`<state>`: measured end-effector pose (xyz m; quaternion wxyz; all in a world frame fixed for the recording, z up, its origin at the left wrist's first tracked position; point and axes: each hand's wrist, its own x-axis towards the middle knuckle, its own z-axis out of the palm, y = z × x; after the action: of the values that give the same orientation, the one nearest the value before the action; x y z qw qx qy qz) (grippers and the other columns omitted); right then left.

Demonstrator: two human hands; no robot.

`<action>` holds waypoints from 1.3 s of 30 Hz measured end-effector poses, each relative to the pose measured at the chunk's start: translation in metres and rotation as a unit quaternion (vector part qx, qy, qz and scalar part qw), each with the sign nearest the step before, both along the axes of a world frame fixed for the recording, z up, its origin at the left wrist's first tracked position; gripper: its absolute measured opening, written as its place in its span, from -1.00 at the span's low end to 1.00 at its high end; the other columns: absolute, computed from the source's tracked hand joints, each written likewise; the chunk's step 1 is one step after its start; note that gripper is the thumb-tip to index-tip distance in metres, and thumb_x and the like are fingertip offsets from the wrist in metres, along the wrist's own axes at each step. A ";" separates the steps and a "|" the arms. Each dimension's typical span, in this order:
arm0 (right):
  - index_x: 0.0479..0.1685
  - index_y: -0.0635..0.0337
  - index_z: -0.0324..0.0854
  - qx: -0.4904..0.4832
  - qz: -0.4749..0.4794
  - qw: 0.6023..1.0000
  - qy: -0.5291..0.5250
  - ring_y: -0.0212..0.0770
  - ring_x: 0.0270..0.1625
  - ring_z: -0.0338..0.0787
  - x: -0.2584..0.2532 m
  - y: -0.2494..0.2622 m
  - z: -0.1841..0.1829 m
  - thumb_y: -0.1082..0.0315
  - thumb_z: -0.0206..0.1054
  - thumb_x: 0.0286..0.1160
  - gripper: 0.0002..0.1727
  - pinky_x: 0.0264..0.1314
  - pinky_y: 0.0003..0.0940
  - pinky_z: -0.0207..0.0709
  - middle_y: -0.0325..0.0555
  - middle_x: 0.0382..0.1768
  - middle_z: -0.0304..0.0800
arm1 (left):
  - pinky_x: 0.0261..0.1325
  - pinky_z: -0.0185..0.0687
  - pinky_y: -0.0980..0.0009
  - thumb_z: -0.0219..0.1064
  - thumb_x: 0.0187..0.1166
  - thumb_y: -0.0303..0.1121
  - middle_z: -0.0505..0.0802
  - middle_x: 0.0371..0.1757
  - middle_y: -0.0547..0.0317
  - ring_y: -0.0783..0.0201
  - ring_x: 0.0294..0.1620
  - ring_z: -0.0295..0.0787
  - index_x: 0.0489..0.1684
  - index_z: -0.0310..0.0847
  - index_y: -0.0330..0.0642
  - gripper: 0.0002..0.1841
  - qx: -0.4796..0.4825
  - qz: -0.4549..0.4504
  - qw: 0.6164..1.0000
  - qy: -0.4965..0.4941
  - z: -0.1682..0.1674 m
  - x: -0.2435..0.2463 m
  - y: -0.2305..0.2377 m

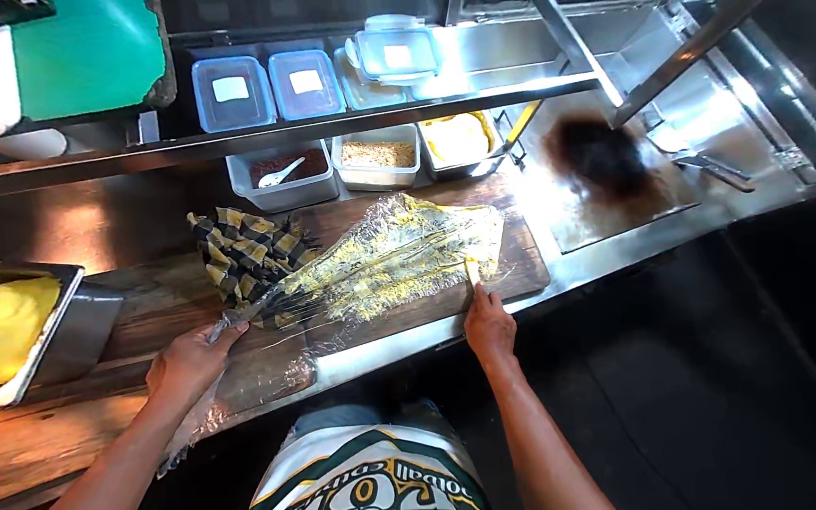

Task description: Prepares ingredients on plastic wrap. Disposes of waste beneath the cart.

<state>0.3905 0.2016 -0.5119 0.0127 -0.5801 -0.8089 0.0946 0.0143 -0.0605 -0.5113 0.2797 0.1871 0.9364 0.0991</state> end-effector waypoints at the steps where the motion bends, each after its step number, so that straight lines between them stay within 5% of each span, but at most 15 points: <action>1: 0.55 0.14 0.59 -0.006 -0.009 1.000 -0.007 0.14 -0.38 0.84 -0.001 0.003 0.002 0.35 0.13 0.69 -0.53 -0.39 0.10 0.70 0.22 0.00 0.79 | 0.14 0.38 -0.57 0.32 0.56 0.27 0.87 -0.05 -0.28 -0.37 0.12 0.74 -0.06 0.85 -0.07 -0.46 -0.001 0.005 1.000 0.000 0.000 0.000 -0.001; 8: 0.43 0.17 0.68 0.029 -0.025 0.998 0.046 0.20 -0.15 0.89 0.006 0.046 -0.004 0.33 0.11 0.72 -0.59 -0.21 0.16 0.73 0.23 0.00 0.82 | 0.16 0.38 -0.58 0.35 0.55 0.25 0.87 -0.04 -0.27 -0.39 0.15 0.74 -0.04 0.85 -0.06 -0.47 0.000 0.009 1.000 -0.001 0.000 0.000 -0.002; 15: 0.39 0.17 0.72 0.133 0.077 0.972 0.180 -0.05 -0.44 0.77 0.028 -0.005 -0.007 0.36 0.20 0.69 -0.62 -0.49 -0.11 0.69 0.06 -0.25 0.75 | 0.14 0.36 -0.60 0.34 0.55 0.27 0.86 -0.06 -0.29 -0.40 0.11 0.73 -0.02 0.84 -0.06 -0.46 0.012 0.022 1.000 0.018 0.004 -0.008 -0.011; 19: 0.36 0.18 0.74 0.132 0.094 0.964 0.210 -0.09 -0.38 0.78 0.041 0.008 -0.004 0.37 0.21 0.68 -0.63 -0.40 -0.15 0.71 0.04 -0.24 0.76 | 0.29 0.27 -0.62 0.44 0.53 0.15 0.81 0.13 -0.34 -0.43 0.26 0.66 0.26 0.71 -0.11 -0.44 0.026 0.018 0.999 0.038 0.016 -0.020 -0.004; 22: 0.39 0.16 0.72 0.120 0.089 0.962 0.227 -0.10 -0.29 0.80 0.056 0.024 0.004 0.34 0.22 0.71 -0.63 -0.29 -0.14 0.73 0.04 -0.19 0.78 | 0.26 0.41 -0.53 0.66 0.38 -0.21 0.68 0.32 -0.41 -0.42 0.29 0.63 0.62 0.36 -0.07 -0.23 0.112 0.029 0.993 0.026 0.024 -0.028 0.002; 23: 0.39 0.15 0.73 0.116 0.092 0.962 0.230 -0.12 -0.27 0.80 0.063 0.027 0.005 0.33 0.23 0.71 -0.63 -0.26 -0.16 0.74 0.02 -0.18 0.78 | 0.31 0.43 -0.50 0.72 0.28 -0.25 0.58 0.47 -0.37 -0.40 0.39 0.57 0.75 0.23 0.00 -0.06 0.133 0.017 0.990 0.036 0.030 -0.028 0.005; 25: 0.38 0.12 0.73 0.101 0.107 0.962 0.229 -0.17 -0.26 0.80 0.077 0.030 0.004 0.34 0.24 0.70 -0.64 -0.25 -0.20 0.75 -0.02 -0.17 0.78 | 0.56 0.09 -0.57 0.73 0.06 -0.15 0.24 0.77 -0.30 -0.44 0.73 0.13 0.87 0.07 0.04 0.17 0.163 -0.052 0.981 0.094 0.048 -0.019 0.014; 27: 0.41 0.09 0.73 0.085 0.123 0.964 0.218 -0.20 -0.25 0.81 0.091 0.031 0.003 0.35 0.22 0.68 -0.62 -0.23 -0.22 0.77 -0.05 -0.14 0.80 | 0.60 -0.08 -0.57 0.50 0.07 0.08 0.12 0.84 -0.33 -0.49 0.80 -0.02 0.83 0.17 -0.09 0.10 0.207 -0.150 0.950 0.176 0.065 0.012 0.032; 30: 0.41 0.06 0.73 0.071 0.137 0.965 0.212 -0.23 -0.24 0.82 0.099 0.033 0.002 0.34 0.21 0.69 -0.61 -0.20 -0.24 0.78 -0.07 -0.11 0.81 | 0.51 0.30 -0.35 0.25 0.51 0.08 0.66 0.52 -0.25 -0.27 0.53 0.56 0.50 0.61 -0.22 -0.33 0.317 -0.278 0.885 0.197 0.065 0.091 0.070; 32: 0.41 0.04 0.73 0.066 0.152 0.964 0.210 -0.23 -0.27 0.82 0.098 0.037 0.000 0.34 0.22 0.68 -0.61 -0.24 -0.23 0.78 -0.07 -0.14 0.81 | 0.40 0.58 -0.14 0.21 0.65 -0.05 0.73 0.50 -0.01 0.01 0.45 0.70 0.46 0.68 -0.10 -0.50 0.331 -0.348 0.875 0.064 0.054 0.156 0.102; 36: 0.41 0.03 0.74 0.050 0.197 0.958 0.200 -0.21 -0.28 0.83 0.098 0.045 -0.006 0.35 0.21 0.67 -0.61 -0.27 -0.22 0.79 -0.08 -0.16 0.82 | 0.23 0.74 0.01 0.08 0.77 -0.02 0.22 0.89 0.15 0.04 0.38 0.74 0.86 0.14 -0.03 -0.33 0.148 -0.453 0.866 -0.152 0.040 0.242 0.176; 39: 0.38 0.02 0.75 0.035 0.225 0.952 0.205 -0.21 -0.29 0.84 0.102 0.051 -0.014 0.34 0.19 0.70 -0.62 -0.30 -0.23 0.78 -0.08 -0.18 0.83 | 0.10 0.75 -0.02 0.01 0.78 0.03 -0.08 0.96 0.20 -0.01 0.26 0.78 0.94 -0.19 -0.05 -0.23 0.058 -0.453 0.874 -0.166 0.030 0.268 0.212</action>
<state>0.4923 0.2529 -0.5256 0.1767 -0.3499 -0.9014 0.1837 0.2822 0.1515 -0.4811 0.4336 0.5879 0.6814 0.0455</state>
